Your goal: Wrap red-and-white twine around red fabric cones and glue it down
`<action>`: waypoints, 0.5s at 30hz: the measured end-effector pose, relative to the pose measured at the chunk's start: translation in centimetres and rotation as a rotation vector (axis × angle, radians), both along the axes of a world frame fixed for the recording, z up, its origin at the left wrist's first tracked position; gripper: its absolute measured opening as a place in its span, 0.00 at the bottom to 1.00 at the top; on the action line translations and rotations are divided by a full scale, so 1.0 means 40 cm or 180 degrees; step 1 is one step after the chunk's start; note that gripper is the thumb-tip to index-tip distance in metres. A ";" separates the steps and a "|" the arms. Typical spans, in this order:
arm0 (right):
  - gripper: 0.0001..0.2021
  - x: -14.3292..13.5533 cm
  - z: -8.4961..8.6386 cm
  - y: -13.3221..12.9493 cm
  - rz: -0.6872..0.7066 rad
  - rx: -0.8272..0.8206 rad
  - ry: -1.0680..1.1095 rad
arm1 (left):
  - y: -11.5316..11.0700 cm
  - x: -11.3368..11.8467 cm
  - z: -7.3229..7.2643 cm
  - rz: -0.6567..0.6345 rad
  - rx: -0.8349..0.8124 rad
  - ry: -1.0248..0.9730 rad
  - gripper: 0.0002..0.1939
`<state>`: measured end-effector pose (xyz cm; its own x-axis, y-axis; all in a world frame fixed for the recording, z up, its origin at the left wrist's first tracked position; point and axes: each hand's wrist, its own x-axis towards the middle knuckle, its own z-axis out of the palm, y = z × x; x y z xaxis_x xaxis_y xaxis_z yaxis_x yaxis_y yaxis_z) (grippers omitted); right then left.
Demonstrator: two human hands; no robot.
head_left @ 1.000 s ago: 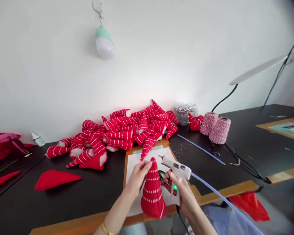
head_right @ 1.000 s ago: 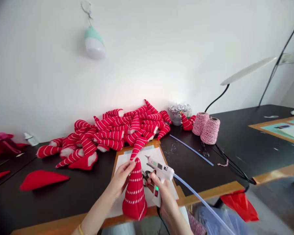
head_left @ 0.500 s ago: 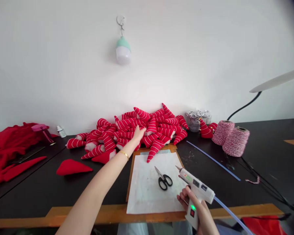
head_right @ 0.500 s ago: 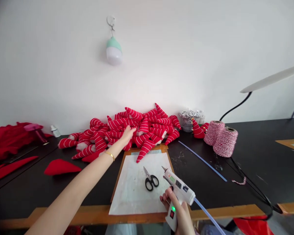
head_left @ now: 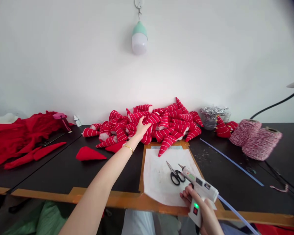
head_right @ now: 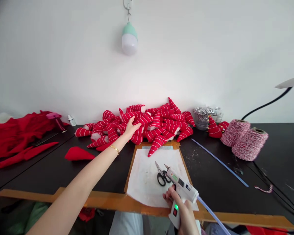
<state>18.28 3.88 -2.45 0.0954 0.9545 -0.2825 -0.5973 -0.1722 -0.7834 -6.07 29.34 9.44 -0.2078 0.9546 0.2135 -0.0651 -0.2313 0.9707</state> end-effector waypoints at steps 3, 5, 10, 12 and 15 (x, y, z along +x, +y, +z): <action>0.20 0.026 0.001 -0.010 -0.0049 -0.0043 -0.0039 | -0.053 0.015 -0.036 -0.0054 0.0132 0.0512 0.28; 0.20 0.064 -0.014 -0.016 -0.0094 -0.0085 -0.0073 | -0.114 0.000 -0.067 -0.0189 0.0146 0.0802 0.24; 0.18 0.176 -0.075 -0.020 -0.0147 -0.0185 -0.0363 | -0.282 -0.195 -0.089 -0.0092 0.0079 0.3739 0.16; 0.17 0.190 -0.081 -0.020 -0.0165 -0.0192 -0.0404 | -0.331 -0.316 -0.073 0.0240 -0.0336 0.4208 0.11; 0.17 0.167 -0.063 -0.024 -0.0235 -0.0320 -0.0325 | -0.381 -0.480 -0.052 0.0728 -0.0952 0.4461 0.10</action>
<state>24.98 2.93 -4.95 0.1973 0.9112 -0.3615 -0.5293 -0.2114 -0.8217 -25.26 14.10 7.35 -0.1507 0.9742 0.1680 0.9695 0.1125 0.2176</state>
